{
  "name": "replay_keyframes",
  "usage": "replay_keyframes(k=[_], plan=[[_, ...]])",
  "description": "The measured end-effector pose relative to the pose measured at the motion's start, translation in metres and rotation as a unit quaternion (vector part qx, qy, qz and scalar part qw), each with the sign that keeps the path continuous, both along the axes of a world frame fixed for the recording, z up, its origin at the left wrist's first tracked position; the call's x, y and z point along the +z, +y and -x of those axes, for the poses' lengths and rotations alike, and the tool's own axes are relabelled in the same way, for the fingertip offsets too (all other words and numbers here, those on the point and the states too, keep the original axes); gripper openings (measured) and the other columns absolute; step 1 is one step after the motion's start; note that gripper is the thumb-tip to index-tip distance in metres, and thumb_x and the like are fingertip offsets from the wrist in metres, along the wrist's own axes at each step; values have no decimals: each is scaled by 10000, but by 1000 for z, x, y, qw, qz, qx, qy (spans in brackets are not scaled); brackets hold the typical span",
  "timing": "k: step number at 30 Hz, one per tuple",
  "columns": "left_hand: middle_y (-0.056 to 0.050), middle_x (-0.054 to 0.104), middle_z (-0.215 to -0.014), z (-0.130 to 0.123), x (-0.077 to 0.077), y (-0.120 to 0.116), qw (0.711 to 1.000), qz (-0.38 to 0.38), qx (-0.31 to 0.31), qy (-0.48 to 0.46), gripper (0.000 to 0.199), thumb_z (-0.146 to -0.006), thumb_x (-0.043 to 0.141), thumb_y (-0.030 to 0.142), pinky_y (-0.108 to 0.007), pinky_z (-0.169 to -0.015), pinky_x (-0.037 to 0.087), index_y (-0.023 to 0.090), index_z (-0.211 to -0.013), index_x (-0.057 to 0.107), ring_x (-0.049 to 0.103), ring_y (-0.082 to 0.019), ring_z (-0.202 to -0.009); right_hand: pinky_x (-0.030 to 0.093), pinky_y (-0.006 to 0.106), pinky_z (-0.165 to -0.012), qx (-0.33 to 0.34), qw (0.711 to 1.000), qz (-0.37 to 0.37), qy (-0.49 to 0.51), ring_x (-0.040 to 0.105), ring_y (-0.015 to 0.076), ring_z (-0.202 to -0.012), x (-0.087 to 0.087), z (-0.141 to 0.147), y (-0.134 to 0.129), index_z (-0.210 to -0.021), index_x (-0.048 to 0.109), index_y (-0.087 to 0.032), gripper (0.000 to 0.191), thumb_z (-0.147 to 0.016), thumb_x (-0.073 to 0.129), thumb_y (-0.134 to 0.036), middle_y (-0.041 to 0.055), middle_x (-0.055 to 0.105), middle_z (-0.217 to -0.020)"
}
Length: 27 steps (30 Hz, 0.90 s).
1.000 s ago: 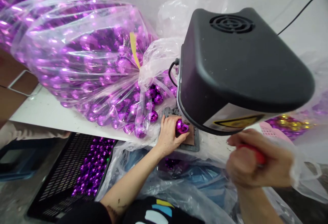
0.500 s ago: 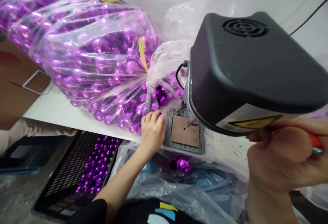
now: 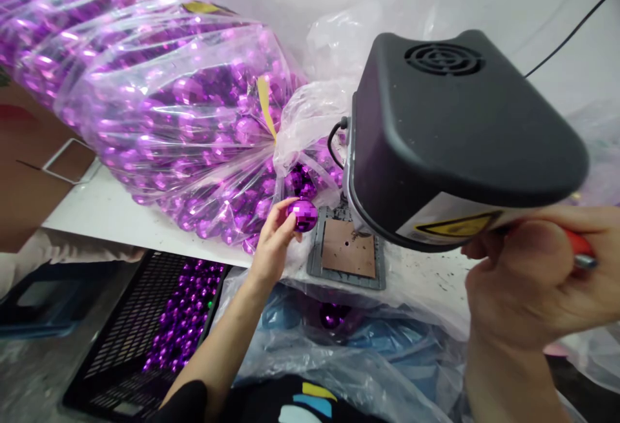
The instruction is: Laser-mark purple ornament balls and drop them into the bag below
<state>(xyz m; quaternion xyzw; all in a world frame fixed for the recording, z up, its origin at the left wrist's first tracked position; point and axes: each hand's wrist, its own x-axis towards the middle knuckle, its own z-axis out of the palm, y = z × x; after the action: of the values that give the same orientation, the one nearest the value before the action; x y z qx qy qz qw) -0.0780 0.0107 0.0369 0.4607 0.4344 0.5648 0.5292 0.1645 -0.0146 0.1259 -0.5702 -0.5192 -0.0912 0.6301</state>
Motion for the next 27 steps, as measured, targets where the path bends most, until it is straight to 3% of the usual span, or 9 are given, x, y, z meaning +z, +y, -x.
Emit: replay_keyframes(k=[3, 6, 8, 13, 17, 22, 27], plan=[[-55, 668, -994, -7, -4, 0, 965, 144, -93, -199, 296, -873, 651, 392, -253, -629, 478, 207, -1103, 635, 650, -171, -850, 319, 272, -522, -2, 1000, -14, 17, 508, 94, -538, 2, 1, 4, -742, 644, -166, 432, -857, 563, -574, -5, 522, -587], [-67, 701, -937, -12, -12, -1, 933, 222, -119, -258, 278, -859, 664, 408, -260, -631, 489, 186, -1027, 654, 677, -189, -844, 320, 261, -518, 8, 1000, -10, 18, 501, 83, -524, 3, 0, 6, -742, 636, -164, 429, -860, 569, -570, -17, 501, -564], [-78, 710, -943, -15, -17, -4, 928, 241, -119, -258, 322, -847, 671, 450, -265, -615, 492, 185, -1031, 655, 678, -188, -805, 326, 252, -506, 12, 1000, -11, 18, 501, 78, -508, 5, -1, 7, -748, 635, -159, 413, -862, 579, -552, -25, 481, -545], [-44, 675, -899, -20, -22, -12, 965, 205, -109, -124, 494, -783, 737, 515, -243, -551, 486, 183, -1108, 569, 676, -166, -694, 313, 197, -505, 14, 1000, 1, -18, 440, 23, -506, 16, -6, 20, -801, 631, -136, 449, -909, 518, -557, -38, 439, -556], [-41, 647, -1067, -22, -26, -12, 983, 143, -111, 4, 555, -781, 756, 450, -240, -637, 514, 228, -1233, 521, 665, -180, -876, 284, 189, -571, 45, 999, -2, -27, 363, 8, -563, 27, -9, 43, -755, 566, -99, 496, -927, 486, -558, -40, 392, -568], [-48, 629, -1199, -23, -37, -9, 982, 77, -135, 103, 431, -912, 599, 466, -277, -800, 502, 257, -1287, 555, 604, -199, -1062, 237, 206, -586, 58, 998, -18, 6, 344, 25, -587, 30, -8, 59, -716, 512, -108, 428, -904, 532, -492, -41, 386, -576], [-70, 668, -1141, -32, -45, -10, 975, 48, -104, 189, 508, -831, 724, 411, -382, -926, 493, 204, -1256, 538, 631, -230, -1046, 235, 201, -577, 66, 997, -18, 18, 338, 29, -579, 30, -6, 58, -719, 509, -120, 447, -890, 538, -532, -47, 371, -568]])
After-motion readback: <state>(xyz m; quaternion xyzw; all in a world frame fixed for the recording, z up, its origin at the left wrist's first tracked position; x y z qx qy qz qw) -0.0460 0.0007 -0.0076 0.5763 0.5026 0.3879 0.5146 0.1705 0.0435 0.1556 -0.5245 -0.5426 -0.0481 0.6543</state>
